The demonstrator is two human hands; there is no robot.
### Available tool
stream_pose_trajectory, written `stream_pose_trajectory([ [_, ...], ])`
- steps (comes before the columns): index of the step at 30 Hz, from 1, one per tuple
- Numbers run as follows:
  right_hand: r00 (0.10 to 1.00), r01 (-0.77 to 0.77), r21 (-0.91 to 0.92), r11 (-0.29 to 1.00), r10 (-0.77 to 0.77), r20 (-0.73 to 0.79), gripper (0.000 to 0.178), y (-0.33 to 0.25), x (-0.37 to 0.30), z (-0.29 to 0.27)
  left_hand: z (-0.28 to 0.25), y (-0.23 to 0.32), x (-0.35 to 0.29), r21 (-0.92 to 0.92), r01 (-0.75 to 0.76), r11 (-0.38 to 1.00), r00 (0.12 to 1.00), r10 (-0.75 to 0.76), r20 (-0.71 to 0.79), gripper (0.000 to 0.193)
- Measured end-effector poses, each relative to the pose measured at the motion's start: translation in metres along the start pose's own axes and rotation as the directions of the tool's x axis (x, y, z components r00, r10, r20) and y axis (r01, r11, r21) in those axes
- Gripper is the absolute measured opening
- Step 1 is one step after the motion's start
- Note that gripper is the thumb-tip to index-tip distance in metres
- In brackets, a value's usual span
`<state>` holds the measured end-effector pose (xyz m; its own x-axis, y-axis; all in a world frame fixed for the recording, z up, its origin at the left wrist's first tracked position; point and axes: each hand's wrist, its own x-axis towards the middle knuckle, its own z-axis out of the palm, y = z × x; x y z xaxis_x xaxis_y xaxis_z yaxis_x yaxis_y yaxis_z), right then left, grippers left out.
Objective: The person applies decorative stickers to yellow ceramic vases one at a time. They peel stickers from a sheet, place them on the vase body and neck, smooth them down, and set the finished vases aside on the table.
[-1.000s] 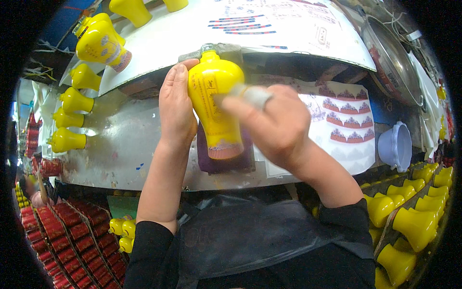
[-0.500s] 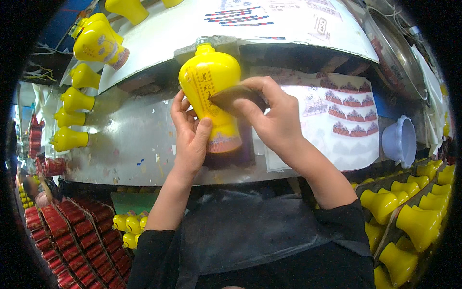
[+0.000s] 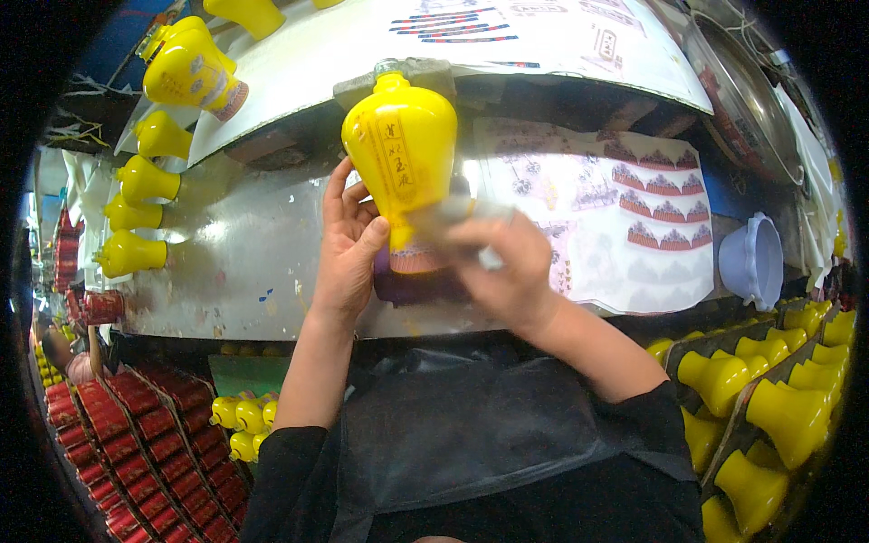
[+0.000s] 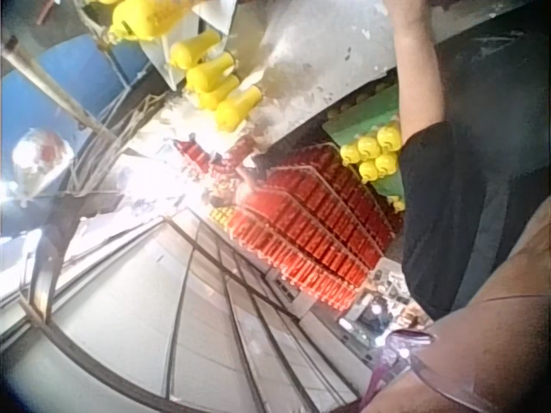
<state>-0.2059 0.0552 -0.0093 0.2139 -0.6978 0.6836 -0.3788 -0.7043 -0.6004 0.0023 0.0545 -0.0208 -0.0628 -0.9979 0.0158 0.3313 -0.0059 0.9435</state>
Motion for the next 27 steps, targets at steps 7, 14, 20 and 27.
stream_pose_trajectory([
  [7,0.999,-0.008,-0.227,0.974,0.019,0.045,0.038,-0.01,0.012,-0.016,0.002,0.0,-0.002,0.039,0.022,0.999,0.999,-0.021,-0.038,0.079],
  [14,0.91,0.384,-0.216,0.898,-0.329,0.252,0.04,-0.03,0.025,-0.013,0.0,-0.001,-0.001,-0.01,0.024,1.0,0.999,-0.024,-0.042,0.066],
  [20,0.994,0.07,-0.322,0.944,-0.093,-0.055,0.033,-0.017,0.038,-0.03,-0.002,-0.006,0.0,-0.13,0.02,0.991,0.998,-0.027,-0.052,0.057],
  [27,0.948,0.27,-0.343,0.9,-0.311,-0.069,0.03,-0.007,0.042,-0.028,-0.001,-0.006,0.003,-0.137,-0.018,0.99,0.999,0.011,-0.051,0.054],
])
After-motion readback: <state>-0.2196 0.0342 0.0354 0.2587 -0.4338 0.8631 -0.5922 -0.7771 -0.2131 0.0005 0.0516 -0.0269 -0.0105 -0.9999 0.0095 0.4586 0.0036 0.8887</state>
